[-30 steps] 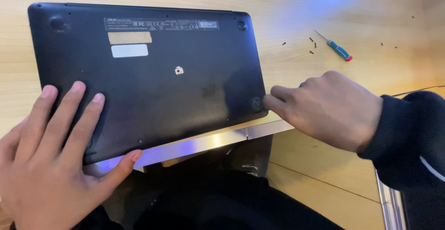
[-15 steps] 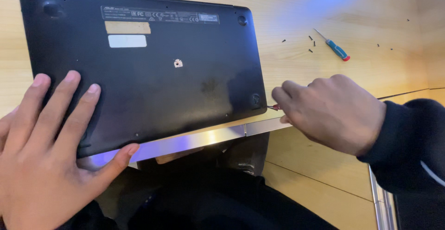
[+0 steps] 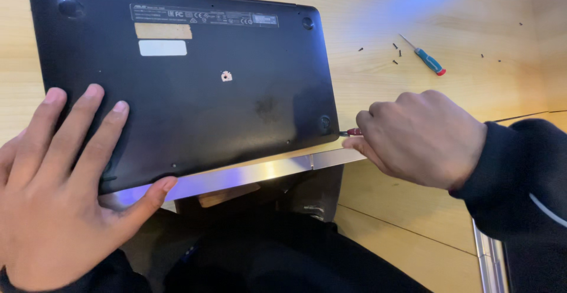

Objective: The person uses a red-handled screwdriver to remove multiple screws from the bottom panel of a black laptop. The screws are placed on the table as they are removed. The laptop remains closed throughout the process.

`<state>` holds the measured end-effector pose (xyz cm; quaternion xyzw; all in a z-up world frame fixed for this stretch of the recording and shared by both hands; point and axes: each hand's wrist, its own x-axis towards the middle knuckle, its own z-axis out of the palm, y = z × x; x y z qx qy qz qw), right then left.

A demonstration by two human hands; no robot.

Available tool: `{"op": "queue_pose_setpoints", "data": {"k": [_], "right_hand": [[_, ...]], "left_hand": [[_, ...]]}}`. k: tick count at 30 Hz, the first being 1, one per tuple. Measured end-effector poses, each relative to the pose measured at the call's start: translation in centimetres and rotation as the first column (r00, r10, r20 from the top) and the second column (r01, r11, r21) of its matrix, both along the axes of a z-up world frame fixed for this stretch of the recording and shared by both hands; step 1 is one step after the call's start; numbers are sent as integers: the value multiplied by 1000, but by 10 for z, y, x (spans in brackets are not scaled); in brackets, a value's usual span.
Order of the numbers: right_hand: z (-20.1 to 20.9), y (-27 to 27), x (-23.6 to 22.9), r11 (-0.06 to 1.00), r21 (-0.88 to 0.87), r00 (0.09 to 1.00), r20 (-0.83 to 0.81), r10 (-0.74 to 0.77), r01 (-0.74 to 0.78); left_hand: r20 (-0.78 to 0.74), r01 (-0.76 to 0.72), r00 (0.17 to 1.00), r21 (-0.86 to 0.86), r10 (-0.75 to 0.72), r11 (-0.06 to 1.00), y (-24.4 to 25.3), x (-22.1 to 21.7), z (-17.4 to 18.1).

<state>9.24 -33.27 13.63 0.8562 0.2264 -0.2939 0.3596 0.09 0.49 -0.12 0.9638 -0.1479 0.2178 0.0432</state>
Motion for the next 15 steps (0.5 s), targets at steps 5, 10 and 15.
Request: {"op": "queue_pose_setpoints", "data": {"k": [5, 10, 15], "right_hand": [[-1, -7, 3, 976, 55, 978, -2, 209, -209], [0, -6, 3, 979, 63, 981, 5, 196, -196], [-2, -6, 6, 977, 131, 986, 9, 169, -169]], "left_hand": [[14, -46, 999, 73, 46, 996, -1, -1, 1], [-13, -55, 998, 52, 56, 997, -3, -1, 2], [-16, -51, 999, 28, 51, 998, -4, -2, 3]]}}
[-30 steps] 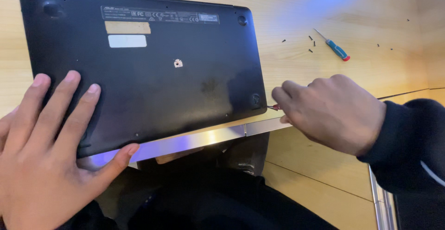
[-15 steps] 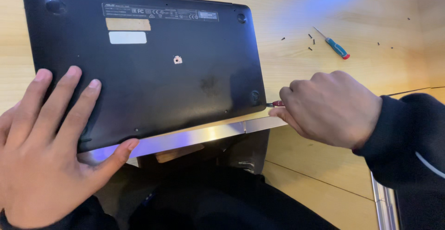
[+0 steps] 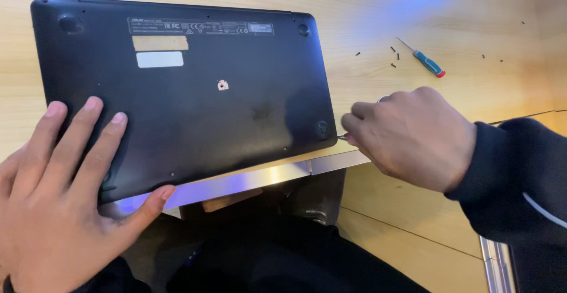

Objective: The person uses a red-handled screwdriver to remove multiple screws from the bottom panel of a black laptop. The screws are placed on the table as they are removed. The laptop remains closed throughout the process.

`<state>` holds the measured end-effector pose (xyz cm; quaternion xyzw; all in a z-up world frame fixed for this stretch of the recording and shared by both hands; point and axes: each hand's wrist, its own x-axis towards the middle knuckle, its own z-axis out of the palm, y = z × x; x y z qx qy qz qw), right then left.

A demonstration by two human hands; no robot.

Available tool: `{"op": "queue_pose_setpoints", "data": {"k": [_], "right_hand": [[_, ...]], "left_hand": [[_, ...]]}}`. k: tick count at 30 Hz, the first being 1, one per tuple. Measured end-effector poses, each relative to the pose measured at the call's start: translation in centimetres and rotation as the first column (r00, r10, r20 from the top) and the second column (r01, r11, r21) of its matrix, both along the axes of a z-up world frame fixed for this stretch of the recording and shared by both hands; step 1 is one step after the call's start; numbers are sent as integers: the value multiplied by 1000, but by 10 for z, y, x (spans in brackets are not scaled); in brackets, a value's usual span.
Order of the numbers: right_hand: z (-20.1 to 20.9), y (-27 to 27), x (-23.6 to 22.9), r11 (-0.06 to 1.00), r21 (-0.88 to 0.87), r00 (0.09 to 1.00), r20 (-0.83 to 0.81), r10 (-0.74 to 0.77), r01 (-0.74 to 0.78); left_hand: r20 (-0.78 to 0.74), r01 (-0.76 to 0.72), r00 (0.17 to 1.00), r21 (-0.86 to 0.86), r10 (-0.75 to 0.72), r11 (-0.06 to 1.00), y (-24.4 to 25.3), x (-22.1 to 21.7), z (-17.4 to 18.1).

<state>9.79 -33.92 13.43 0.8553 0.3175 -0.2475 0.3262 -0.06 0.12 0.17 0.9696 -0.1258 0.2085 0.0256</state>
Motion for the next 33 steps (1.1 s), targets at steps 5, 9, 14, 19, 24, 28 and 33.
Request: {"op": "queue_pose_setpoints", "data": {"k": [5, 9, 14, 19, 24, 28, 33], "right_hand": [[2, 2, -1, 998, -57, 999, -9, 34, -35], [-2, -1, 1, 998, -62, 1000, 10, -30, 30], [2, 2, -3, 996, -32, 996, 10, 84, -84], [0, 1, -2, 993, -109, 999, 13, -47, 48], [5, 6, -3, 998, -61, 1000, -14, 28, -28], [1, 2, -5, 998, -69, 998, 56, 14, -10], [-4, -3, -5, 999, -33, 999, 39, 33, -32]], "left_hand": [[-13, 5, 1000, -1, -5, 1000, 0, 1, 1], [-2, -7, 1000, -4, 7, 1000, 0, 0, 0], [-15, -11, 1000, 7, 11, 1000, 1, 0, 1], [-16, 8, 1000, -24, -8, 1000, 0, 1, 0], [-1, -20, 1000, 83, 20, 996, 2, 2, 1], [-19, -5, 1000, 19, 6, 1000, 1, 0, 0], [10, -29, 1000, 126, 28, 992, 2, 2, 2]]}}
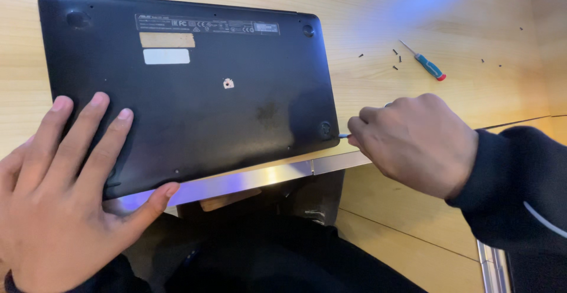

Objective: The person uses a red-handled screwdriver to remove multiple screws from the bottom panel of a black laptop. The screws are placed on the table as they are removed. The laptop remains closed throughout the process.

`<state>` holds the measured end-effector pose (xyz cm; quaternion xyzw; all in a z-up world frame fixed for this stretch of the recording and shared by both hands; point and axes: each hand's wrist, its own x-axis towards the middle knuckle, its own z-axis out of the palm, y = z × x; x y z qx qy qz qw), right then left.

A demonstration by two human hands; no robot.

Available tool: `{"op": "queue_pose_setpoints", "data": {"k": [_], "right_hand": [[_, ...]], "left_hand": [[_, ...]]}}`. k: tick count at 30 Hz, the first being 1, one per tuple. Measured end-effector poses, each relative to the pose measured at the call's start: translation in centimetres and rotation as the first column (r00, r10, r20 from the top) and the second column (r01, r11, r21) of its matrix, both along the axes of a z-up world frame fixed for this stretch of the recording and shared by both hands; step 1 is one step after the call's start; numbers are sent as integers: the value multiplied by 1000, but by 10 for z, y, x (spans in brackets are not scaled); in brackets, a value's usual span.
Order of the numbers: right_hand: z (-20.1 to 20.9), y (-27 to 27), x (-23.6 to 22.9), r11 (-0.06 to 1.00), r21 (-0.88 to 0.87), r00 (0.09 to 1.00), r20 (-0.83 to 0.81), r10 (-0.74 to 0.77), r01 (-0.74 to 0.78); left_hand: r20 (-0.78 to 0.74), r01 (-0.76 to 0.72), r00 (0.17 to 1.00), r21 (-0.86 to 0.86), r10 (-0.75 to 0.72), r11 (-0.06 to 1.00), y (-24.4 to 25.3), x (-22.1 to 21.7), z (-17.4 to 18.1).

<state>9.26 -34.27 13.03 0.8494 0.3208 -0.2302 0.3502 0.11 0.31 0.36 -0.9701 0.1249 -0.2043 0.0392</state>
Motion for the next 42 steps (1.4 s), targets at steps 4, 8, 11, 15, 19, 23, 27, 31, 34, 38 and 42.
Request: {"op": "queue_pose_setpoints", "data": {"k": [4, 8, 11, 15, 19, 23, 27, 31, 34, 38, 42], "right_hand": [[7, 7, -4, 994, 66, 994, -45, 96, -93], [5, 6, -3, 998, -24, 999, 0, -53, 53], [1, 3, -2, 993, -49, 995, 11, -104, 104], [8, 10, -5, 999, 8, 998, -33, 46, -46], [4, 5, -7, 998, 2, 997, 16, 69, -69], [1, 2, -2, 996, -43, 997, 19, -79, 80], [5, 6, -3, 1000, 2, 1000, 0, -6, 6], [6, 10, -3, 1000, -21, 999, -39, 8, -9], [3, 7, -2, 994, -62, 996, 6, -85, 86], [5, 9, 0, 996, -69, 998, 6, -55, 55], [7, 6, -1, 1000, -22, 1000, -8, 11, -12]], "left_hand": [[3, 4, 1000, 42, -4, 999, 1, 1, 0], [14, 6, 1000, 3, -6, 1000, 0, 0, 0], [13, 8, 1000, -4, -8, 1000, 0, 0, -1], [23, 0, 1000, 36, 0, 999, 1, 1, -1], [29, 5, 1000, 35, -6, 999, 1, 1, -1], [29, -3, 1000, 50, 1, 999, 1, 1, 0], [72, -23, 997, 98, 16, 995, 0, 1, 3], [85, -33, 996, 129, 22, 991, 0, 1, 4], [73, -48, 997, 148, 38, 988, 0, 1, 4], [80, -29, 997, 102, 21, 994, 1, 1, 4], [79, -24, 997, 84, 17, 996, 0, 1, 4]]}}
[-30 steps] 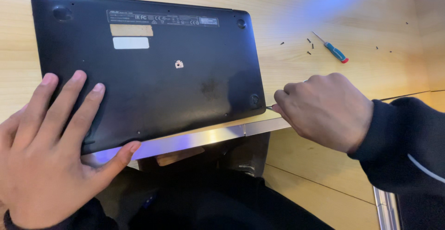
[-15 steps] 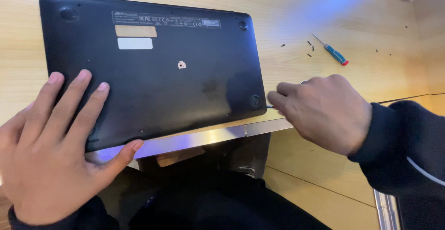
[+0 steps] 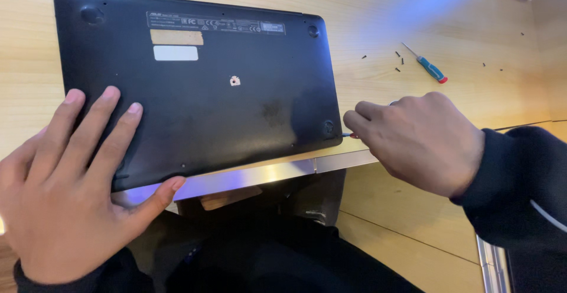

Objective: The person uses a red-handled screwdriver to remove multiple screws from the bottom panel of a black laptop. The screws are placed on the table as they are removed. The laptop remains closed throughout the process.

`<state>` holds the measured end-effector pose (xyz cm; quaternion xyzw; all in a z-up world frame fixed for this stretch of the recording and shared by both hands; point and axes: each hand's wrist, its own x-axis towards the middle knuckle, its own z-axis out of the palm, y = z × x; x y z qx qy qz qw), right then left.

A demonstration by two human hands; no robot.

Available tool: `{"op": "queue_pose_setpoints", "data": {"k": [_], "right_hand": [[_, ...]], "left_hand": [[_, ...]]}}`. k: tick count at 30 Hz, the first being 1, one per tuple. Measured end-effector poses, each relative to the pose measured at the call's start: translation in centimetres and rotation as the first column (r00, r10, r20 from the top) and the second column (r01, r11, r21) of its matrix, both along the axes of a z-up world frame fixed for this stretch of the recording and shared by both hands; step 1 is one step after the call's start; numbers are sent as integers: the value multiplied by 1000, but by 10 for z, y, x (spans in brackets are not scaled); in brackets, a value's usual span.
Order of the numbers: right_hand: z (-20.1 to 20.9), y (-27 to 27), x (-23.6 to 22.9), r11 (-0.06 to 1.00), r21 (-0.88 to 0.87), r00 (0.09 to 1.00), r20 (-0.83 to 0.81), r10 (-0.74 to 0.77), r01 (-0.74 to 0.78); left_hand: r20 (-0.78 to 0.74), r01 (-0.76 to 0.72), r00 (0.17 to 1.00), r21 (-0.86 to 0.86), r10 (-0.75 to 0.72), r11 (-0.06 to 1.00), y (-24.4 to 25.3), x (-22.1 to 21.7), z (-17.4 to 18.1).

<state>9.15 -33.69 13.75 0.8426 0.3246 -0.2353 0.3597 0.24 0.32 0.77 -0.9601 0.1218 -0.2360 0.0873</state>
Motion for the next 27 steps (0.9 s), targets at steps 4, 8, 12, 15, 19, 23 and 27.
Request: {"op": "queue_pose_setpoints", "data": {"k": [4, 8, 12, 15, 19, 23, 27], "right_hand": [[15, 2, 0, 978, -89, 981, -16, -191, 189], [27, -13, -8, 970, 36, 965, 95, -243, 241], [25, -30, -13, 948, 175, 953, 101, -286, 266], [24, -41, -21, 823, 511, 951, 32, -307, 249], [22, -38, -41, 565, 782, 954, -125, -271, 263], [3, -43, -63, 297, 915, 939, -187, -287, 273], [-22, -62, -77, 117, 938, 918, -285, -276, 327]], "left_hand": [[12, 5, 1000, 12, -5, 1000, 1, 1, 0], [-11, 20, 1000, -31, -20, 999, 1, 0, -4], [-32, 77, 996, -229, -87, 970, -4, -4, -3], [151, 143, 985, -482, -78, 865, -46, -11, 15], [161, 270, 949, -858, -271, 438, -135, -8, 40], [206, 205, 820, -977, -534, -63, -180, 1, 46], [198, 193, 816, -979, -543, -65, -203, 4, 49]]}}
